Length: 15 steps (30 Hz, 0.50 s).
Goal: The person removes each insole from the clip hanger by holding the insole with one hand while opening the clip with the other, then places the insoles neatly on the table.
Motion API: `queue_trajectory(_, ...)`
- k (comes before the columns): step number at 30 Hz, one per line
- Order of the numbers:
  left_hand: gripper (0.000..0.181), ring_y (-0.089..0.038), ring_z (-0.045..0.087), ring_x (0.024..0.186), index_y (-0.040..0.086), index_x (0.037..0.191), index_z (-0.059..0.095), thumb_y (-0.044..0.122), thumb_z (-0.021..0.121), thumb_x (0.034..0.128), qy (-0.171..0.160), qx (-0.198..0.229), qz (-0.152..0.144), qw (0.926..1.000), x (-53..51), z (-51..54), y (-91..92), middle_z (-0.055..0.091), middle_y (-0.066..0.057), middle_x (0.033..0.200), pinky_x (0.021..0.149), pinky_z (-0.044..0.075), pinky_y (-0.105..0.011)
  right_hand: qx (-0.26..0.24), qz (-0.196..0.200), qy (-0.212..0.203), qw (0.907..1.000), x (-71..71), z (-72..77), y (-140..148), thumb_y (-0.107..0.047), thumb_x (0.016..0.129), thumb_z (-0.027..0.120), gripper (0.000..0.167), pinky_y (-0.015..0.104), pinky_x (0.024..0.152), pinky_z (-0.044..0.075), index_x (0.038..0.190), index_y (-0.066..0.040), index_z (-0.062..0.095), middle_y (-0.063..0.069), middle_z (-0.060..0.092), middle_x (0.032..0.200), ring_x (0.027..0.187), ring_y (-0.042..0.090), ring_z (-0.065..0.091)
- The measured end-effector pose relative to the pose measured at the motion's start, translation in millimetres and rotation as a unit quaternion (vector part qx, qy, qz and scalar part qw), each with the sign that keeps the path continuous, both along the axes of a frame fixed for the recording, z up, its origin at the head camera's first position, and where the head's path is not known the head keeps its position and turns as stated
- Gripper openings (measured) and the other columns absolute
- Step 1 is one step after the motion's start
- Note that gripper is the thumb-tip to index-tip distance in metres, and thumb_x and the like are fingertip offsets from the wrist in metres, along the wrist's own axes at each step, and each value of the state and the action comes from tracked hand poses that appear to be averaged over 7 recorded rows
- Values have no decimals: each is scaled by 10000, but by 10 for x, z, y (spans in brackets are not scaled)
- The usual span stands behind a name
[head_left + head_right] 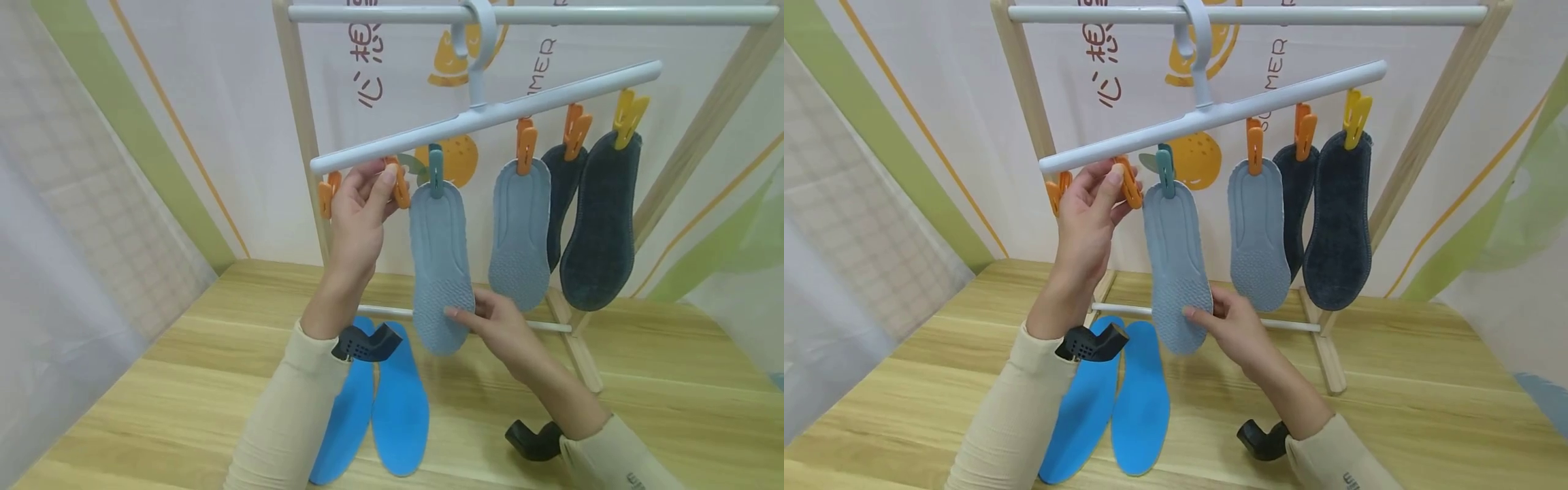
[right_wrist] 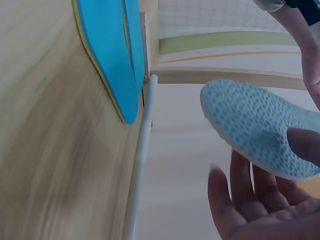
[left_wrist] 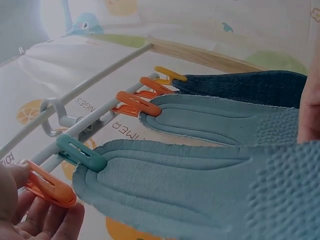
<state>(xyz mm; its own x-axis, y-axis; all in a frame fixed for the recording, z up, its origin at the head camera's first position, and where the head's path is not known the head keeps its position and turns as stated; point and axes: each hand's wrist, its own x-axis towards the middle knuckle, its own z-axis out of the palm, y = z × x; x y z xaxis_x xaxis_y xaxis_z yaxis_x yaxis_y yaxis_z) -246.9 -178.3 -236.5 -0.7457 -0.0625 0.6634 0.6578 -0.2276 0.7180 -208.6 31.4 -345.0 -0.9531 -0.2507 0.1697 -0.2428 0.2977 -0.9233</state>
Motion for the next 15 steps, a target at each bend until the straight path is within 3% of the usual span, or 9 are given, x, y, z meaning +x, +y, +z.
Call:
queue_trajectory(8, 320, -115, 658, 959, 8, 1289, 571, 174, 617, 1019, -122, 91, 165, 9997, -9, -33, -5, 702, -78, 1135, 941, 592, -310, -267, 336, -214, 9988, 32, 52, 34, -182, 1004, 633, 504, 412, 865, 613, 1451, 2, 491, 255, 591, 1394, 1165, 283, 660)
queue_trajectory(15, 332, -182, 673, 987, 11, 1310, 574, 181, 605, 1026, -114, 155, 164, 9997, -7, -4, 22, 701, -72, 1129, 944, 599, -324, -272, 520, -147, 9982, 29, 80, 101, -155, 984, 652, 518, 435, 891, 611, 1441, 24, 487, 261, 610, 1373, 1165, 271, 667)
